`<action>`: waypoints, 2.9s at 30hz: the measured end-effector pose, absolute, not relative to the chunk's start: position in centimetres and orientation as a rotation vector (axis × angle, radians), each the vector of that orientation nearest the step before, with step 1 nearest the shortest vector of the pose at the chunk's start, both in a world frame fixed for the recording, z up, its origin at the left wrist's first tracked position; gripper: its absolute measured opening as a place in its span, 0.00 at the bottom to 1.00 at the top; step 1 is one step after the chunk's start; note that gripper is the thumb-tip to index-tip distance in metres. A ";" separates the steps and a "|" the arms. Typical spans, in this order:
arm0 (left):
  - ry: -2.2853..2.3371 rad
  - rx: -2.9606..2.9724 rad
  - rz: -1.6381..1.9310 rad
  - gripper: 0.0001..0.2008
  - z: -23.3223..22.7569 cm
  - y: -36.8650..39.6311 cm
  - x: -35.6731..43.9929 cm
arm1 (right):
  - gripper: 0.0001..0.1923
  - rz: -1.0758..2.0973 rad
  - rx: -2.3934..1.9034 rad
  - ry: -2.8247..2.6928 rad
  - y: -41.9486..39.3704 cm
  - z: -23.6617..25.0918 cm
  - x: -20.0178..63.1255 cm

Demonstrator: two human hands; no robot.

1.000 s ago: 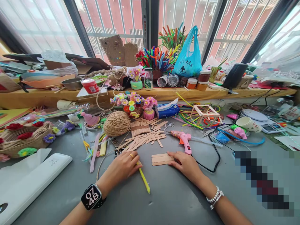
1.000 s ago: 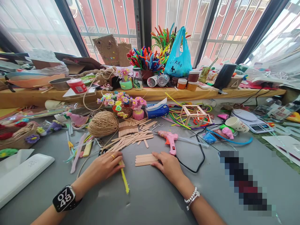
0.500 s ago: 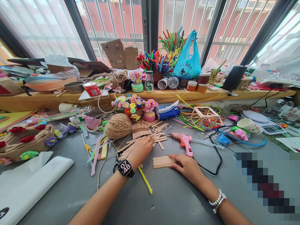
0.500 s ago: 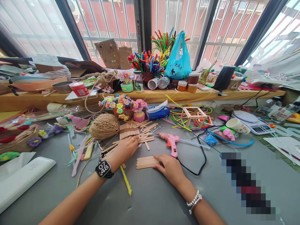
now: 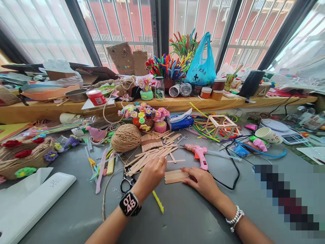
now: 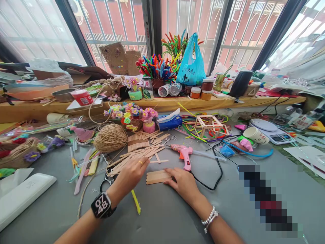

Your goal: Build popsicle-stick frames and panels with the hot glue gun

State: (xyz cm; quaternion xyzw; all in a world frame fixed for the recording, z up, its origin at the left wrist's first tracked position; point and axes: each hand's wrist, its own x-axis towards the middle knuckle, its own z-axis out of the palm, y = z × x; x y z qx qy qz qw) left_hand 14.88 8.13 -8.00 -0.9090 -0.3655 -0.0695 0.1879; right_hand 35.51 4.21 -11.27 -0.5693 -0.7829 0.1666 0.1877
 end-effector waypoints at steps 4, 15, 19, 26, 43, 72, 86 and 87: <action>-0.843 -2.520 -0.361 0.15 -8.3 4.3 14.6 | 0.32 0.662 -1.567 -2.102 4.1 -10.8 36.4; -0.776 -2.589 -0.418 0.15 -10.2 2.1 14.7 | 0.11 0.828 -1.387 -2.227 2.8 -8.3 36.6; -0.840 -2.637 -0.496 0.11 -10.5 2.2 14.7 | 0.10 0.710 -1.480 -2.286 2.4 -8.6 36.2; -0.949 -2.642 -0.689 0.05 -10.3 2.7 14.4 | 0.11 0.639 -1.640 -2.280 2.7 -8.7 36.3; -1.327 -2.744 -0.681 0.14 -10.4 4.0 13.5 | 0.12 0.550 -1.780 -2.228 3.1 -9.5 36.3; -1.469 -2.899 -0.660 0.27 -11.5 4.1 13.7 | 0.23 0.446 -1.761 -2.281 3.2 -10.1 35.8; -1.280 -2.940 -0.597 0.23 -12.0 4.6 13.6 | 0.24 0.451 -1.772 -2.287 3.3 -10.3 35.7; -1.275 -2.934 -0.592 0.22 -12.0 4.6 13.6 | 0.23 0.444 -1.773 -2.290 3.3 -10.3 35.7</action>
